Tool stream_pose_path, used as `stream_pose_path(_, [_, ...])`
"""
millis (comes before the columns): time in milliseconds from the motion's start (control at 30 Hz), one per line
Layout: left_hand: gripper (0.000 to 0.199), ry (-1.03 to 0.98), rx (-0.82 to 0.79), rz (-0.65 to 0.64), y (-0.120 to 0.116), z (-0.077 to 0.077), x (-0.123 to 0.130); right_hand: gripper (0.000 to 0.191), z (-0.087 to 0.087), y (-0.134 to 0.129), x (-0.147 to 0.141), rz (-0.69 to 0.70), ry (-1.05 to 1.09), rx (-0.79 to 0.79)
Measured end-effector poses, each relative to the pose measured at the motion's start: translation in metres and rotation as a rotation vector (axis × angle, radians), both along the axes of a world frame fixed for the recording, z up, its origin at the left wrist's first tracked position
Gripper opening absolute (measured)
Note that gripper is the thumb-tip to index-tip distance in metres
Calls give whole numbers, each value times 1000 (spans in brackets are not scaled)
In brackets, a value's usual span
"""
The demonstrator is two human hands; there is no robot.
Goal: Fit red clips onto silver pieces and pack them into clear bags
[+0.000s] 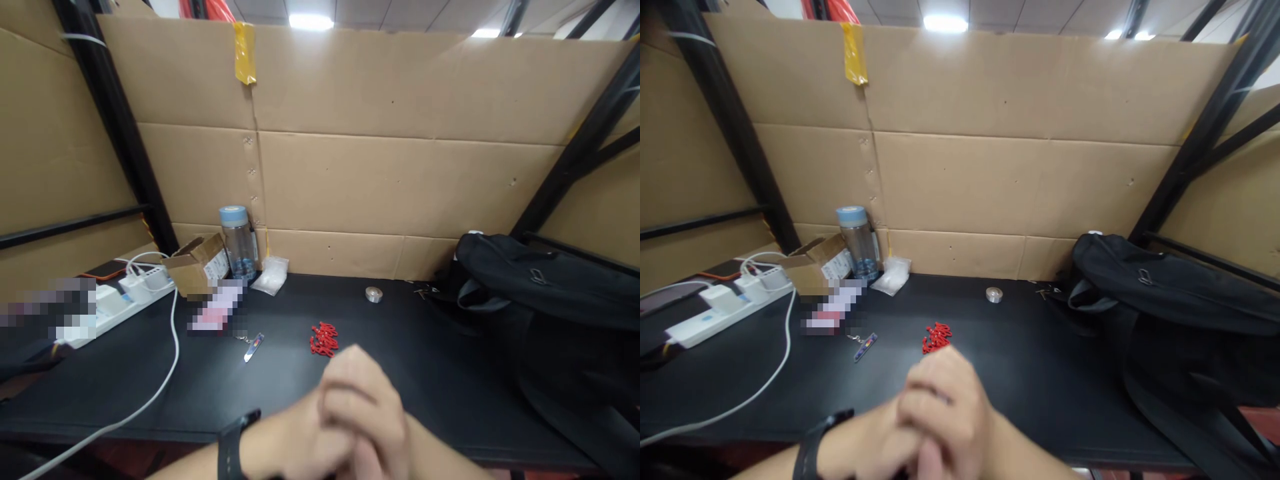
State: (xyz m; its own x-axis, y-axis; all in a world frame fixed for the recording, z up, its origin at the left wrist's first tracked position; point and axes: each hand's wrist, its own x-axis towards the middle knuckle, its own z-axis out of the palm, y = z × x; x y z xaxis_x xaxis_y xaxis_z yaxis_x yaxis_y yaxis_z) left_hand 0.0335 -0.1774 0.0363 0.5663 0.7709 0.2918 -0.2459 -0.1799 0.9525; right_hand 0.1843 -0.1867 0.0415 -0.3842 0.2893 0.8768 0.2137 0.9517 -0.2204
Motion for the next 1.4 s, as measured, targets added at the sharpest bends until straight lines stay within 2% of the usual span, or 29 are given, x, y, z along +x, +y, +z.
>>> stream_pose_path(67, [25, 83, 74, 9, 34, 18, 0, 35, 24, 32, 19, -113, -94, -130])
stream_pose_path(133, [31, 401, 387, 90, 74, 26, 0, 36, 38, 71, 42, -262, -100, -314])
stream_pose_path(167, [34, 486, 509, 182, 95, 24, 0, 40, 39, 91, 54, -292, -109, -431])
stream_pose_path(200, [36, 548, 597, 271, 114, 20, -2, 43, 37, 112, 66, -322, -63, -514])
stream_pose_path(267, [39, 620, 669, 439, 145, 2, -8, 50, 23, 147, 88, -434, 0, -635])
stream_pose_path(333, [43, 655, 660, 573, 164, -18, -15, 53, 5, 171, 109, -562, 34, -662])
stream_pose_path(367, [45, 669, 657, 586, 168, -26, -20, 53, -4, 177, 118, -614, 22, -650])
stream_pose_path(467, [48, 665, 630, 645, 171, -36, -31, 48, -21, 182, 139, -680, 30, -696])
stream_pose_path(600, [50, 715, 536, 697, 170, -30, -39, 43, -25, 180, 150, -657, 229, -752])
stream_pose_path(700, [45, 776, 517, 694, 173, -30, -42, 49, -26, 181, 151, -616, 154, -783])
stream_pose_path(833, [34, 820, 495, 712, 176, -34, -42, 49, -31, 184, 152, -648, 8, -815])
stream_pose_path(967, [43, 819, 490, 761, 177, -34, -41, 46, -35, 186, 149, -689, 34, -792])
stream_pose_path(1067, [41, 827, 598, 670, 179, -40, -41, 40, -38, 189, 147, -683, -48, -651])
stream_pose_path(1133, [38, 916, 678, 596, 180, -49, -42, 32, -42, 192, 146, -698, -176, -527])
stream_pose_path(1200, [43, 1064, 672, 540, 182, -59, -42, 32, -48, 194, 145, -753, -295, -471])
stream_pose_path(1300, [54, 1218, 559, 448, 185, -68, -42, 45, -60, 199, 144, -830, -432, -514])
stream_pose_path(1400, [59, 1245, 547, 381, 188, -69, -43, 50, -71, 203, 142, -806, -553, -618])
